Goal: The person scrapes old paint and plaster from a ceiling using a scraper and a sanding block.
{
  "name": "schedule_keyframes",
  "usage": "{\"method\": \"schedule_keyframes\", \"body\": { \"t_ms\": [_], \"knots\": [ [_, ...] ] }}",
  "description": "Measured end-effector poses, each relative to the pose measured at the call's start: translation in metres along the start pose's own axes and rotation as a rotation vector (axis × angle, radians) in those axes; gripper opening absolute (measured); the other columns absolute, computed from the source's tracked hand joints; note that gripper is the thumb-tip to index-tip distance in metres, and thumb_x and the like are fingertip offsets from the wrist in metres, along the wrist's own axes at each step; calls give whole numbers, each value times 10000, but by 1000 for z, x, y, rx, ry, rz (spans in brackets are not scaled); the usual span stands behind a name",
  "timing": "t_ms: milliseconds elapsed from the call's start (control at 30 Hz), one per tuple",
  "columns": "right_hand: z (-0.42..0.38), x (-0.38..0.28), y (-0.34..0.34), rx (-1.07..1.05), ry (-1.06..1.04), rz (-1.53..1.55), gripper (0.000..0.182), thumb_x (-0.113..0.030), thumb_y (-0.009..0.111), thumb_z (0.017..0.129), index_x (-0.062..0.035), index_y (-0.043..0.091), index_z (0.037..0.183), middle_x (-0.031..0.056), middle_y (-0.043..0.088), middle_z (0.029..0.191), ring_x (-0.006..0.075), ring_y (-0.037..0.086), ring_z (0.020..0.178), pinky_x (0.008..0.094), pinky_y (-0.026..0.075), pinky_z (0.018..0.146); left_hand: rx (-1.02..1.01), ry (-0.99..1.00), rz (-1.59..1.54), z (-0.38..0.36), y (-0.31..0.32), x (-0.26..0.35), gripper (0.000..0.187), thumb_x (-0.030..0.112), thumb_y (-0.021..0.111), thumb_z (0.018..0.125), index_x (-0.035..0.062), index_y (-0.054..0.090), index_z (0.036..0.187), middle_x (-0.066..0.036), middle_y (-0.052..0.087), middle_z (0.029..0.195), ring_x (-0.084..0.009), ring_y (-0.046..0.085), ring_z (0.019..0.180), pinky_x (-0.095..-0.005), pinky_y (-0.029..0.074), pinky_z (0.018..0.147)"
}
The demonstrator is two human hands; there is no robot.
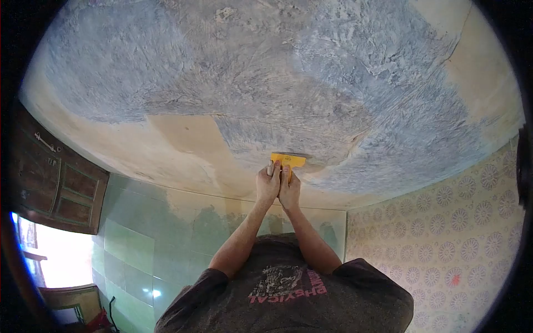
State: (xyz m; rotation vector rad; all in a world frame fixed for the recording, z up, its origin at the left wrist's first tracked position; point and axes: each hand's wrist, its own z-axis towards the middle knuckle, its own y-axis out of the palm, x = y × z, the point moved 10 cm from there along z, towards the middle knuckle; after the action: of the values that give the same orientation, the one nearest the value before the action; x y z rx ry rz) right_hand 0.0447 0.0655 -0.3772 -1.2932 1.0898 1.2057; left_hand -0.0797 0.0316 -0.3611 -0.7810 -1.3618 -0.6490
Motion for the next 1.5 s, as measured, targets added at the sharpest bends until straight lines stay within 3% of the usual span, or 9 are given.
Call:
{"method": "schedule_keyframes", "body": {
  "t_ms": [200,267,467,533,1000,1067,1133,1300,1500],
  "knots": [
    [5,-1,-4,-11,-103,-49,485,-394,451,1030,57,625,987,93,635,738,145,559,681,322,470,630,-16,-45,-18,-2,5,-10,492,395,594,950,-66,608,777,-165,573,596,-187,520,567,-395,438,554],
    [4,-22,-6,47,-233,-105,427,-339,460,1032,43,623,934,105,599,672,164,533,590,329,448,565,13,-15,-61,5,1,0,502,405,591,951,-65,607,777,-157,571,596,-174,514,573,-394,437,554],
    [6,12,-6,10,-112,-82,413,-331,458,1032,25,611,889,93,561,636,164,517,568,330,424,538,-98,-54,-20,5,12,-32,504,413,582,954,-53,601,764,-147,569,592,-174,513,576,-389,434,558],
    [6,-3,-4,23,-128,-82,416,-334,460,1031,24,606,877,92,555,627,159,513,560,327,419,530,-14,-25,-48,7,5,-20,503,412,583,953,-52,598,759,-140,561,583,-183,509,568,-391,431,554],
    [-3,15,-5,14,14,36,524,-429,451,1021,20,593,791,41,527,567,107,472,519,296,383,480,-81,-1,136,4,7,-15,460,378,575,951,-48,615,782,-234,595,640,-341,584,567,-429,445,552],
    [2,2,-7,106,-171,28,530,-433,443,1023,29,607,822,58,554,592,117,501,544,298,403,501,-84,37,172,11,7,-5,454,375,574,951,-46,619,789,-241,599,650,-360,589,576,-433,445,552],
    [7,4,-5,108,-147,32,530,-433,442,1023,32,610,831,61,561,600,119,505,555,300,409,512,-60,78,115,9,-1,21,433,357,582,945,-48,622,797,-264,601,675,-409,599,609,-443,444,553],
    [-5,17,-2,91,-9,38,533,-431,440,1024,48,622,879,76,591,640,129,529,611,312,441,562,-105,95,136,10,6,-3,408,331,597,939,-49,616,792,-262,595,671,-395,591,600,-433,442,554],
    [5,15,2,102,-36,90,555,-446,437,1023,46,629,849,64,575,634,122,515,575,311,432,526,-117,68,138,12,0,4,404,332,594,941,-44,623,795,-240,602,657,-362,586,583,-424,449,563]
  ]
}}
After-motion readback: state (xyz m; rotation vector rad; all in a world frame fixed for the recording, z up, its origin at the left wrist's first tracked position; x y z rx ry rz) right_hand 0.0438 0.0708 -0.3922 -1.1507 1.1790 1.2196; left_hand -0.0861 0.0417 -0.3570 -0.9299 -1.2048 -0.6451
